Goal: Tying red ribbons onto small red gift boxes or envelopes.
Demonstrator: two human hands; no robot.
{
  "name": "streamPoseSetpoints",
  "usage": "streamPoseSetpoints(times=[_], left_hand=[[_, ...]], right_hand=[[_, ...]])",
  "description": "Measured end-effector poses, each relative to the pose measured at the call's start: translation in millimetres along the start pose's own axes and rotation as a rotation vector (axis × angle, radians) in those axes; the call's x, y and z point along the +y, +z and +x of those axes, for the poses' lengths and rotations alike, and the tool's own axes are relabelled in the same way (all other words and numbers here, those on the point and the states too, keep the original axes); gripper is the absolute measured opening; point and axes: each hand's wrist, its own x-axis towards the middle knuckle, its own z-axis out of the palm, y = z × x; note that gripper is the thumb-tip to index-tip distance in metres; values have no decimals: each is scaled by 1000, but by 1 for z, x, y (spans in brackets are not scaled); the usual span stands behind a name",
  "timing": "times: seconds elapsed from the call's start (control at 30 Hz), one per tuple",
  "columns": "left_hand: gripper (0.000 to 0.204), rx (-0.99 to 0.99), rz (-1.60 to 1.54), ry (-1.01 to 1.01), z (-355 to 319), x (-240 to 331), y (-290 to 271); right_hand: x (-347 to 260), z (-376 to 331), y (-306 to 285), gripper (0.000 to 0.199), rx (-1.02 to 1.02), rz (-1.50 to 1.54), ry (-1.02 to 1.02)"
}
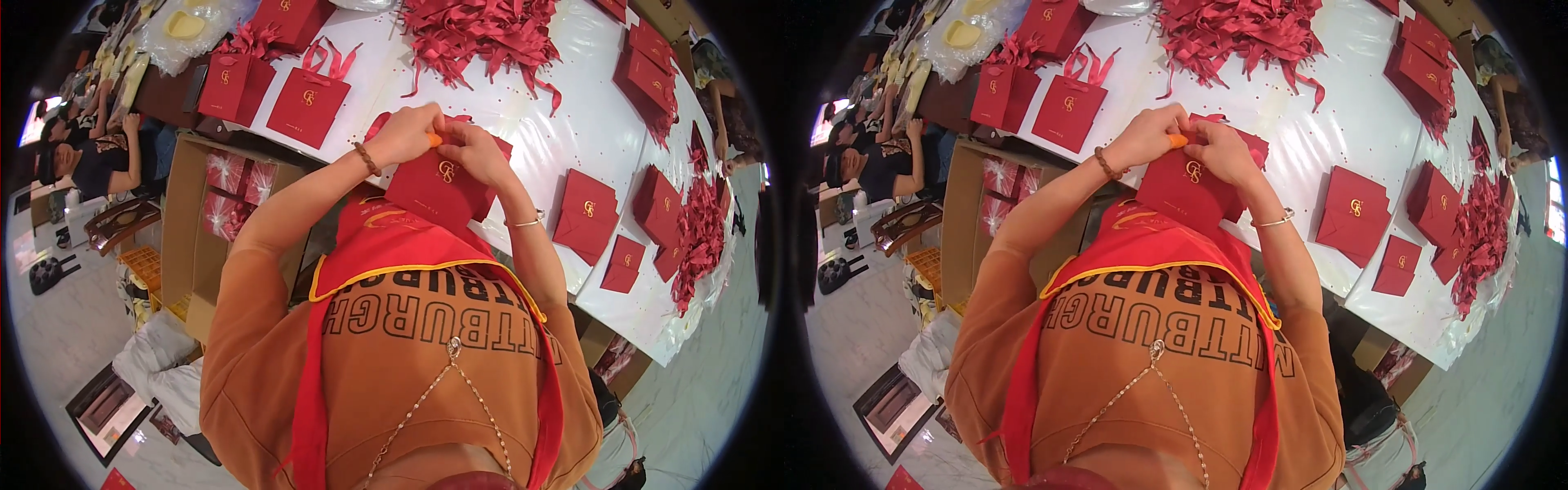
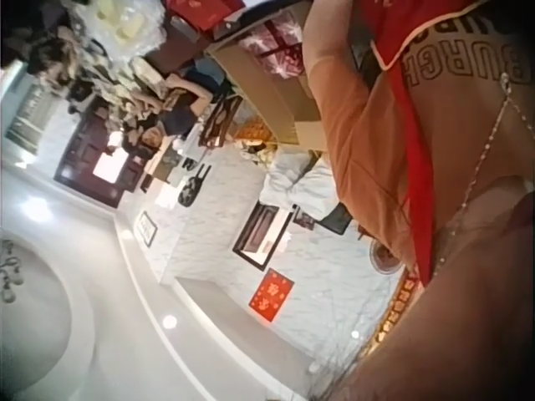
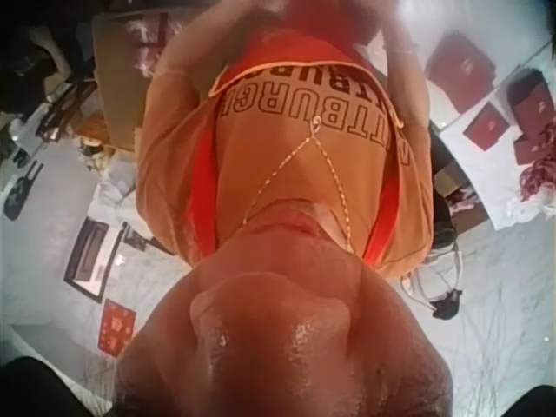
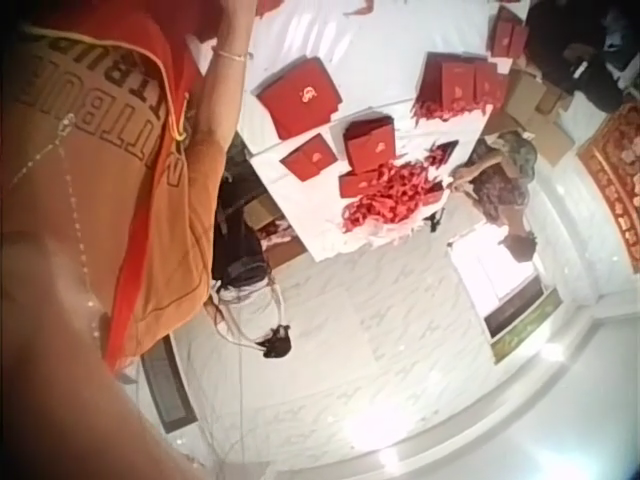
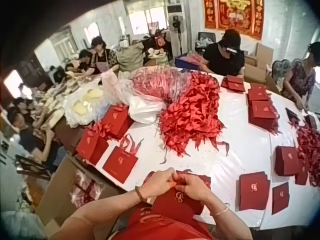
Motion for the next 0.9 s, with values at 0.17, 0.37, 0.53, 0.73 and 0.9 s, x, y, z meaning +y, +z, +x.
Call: streamPoseSetpoints(times=[0.17, 0.37, 0.53, 0.73, 0.9], left_hand=[[21, -101, 201, -71, 2, -3, -21], [23, -185, 179, 85, 9, -10, -40], [26, -640, 149, -146, 38, -4, -48], [15, -952, -130, -131, 54, -9, -46], [13, -514, -240, -291, 48, -12, -30]], right_hand=[[-11, -2, 3, 35, -46, 26, -66], [-32, -20, 7, 26, 133, -620, -169], [-31, -24, 7, 23, 220, -561, -385], [-42, -30, 1, 21, 115, -448, -193], [-38, -28, -1, 22, 57, -242, -175]])
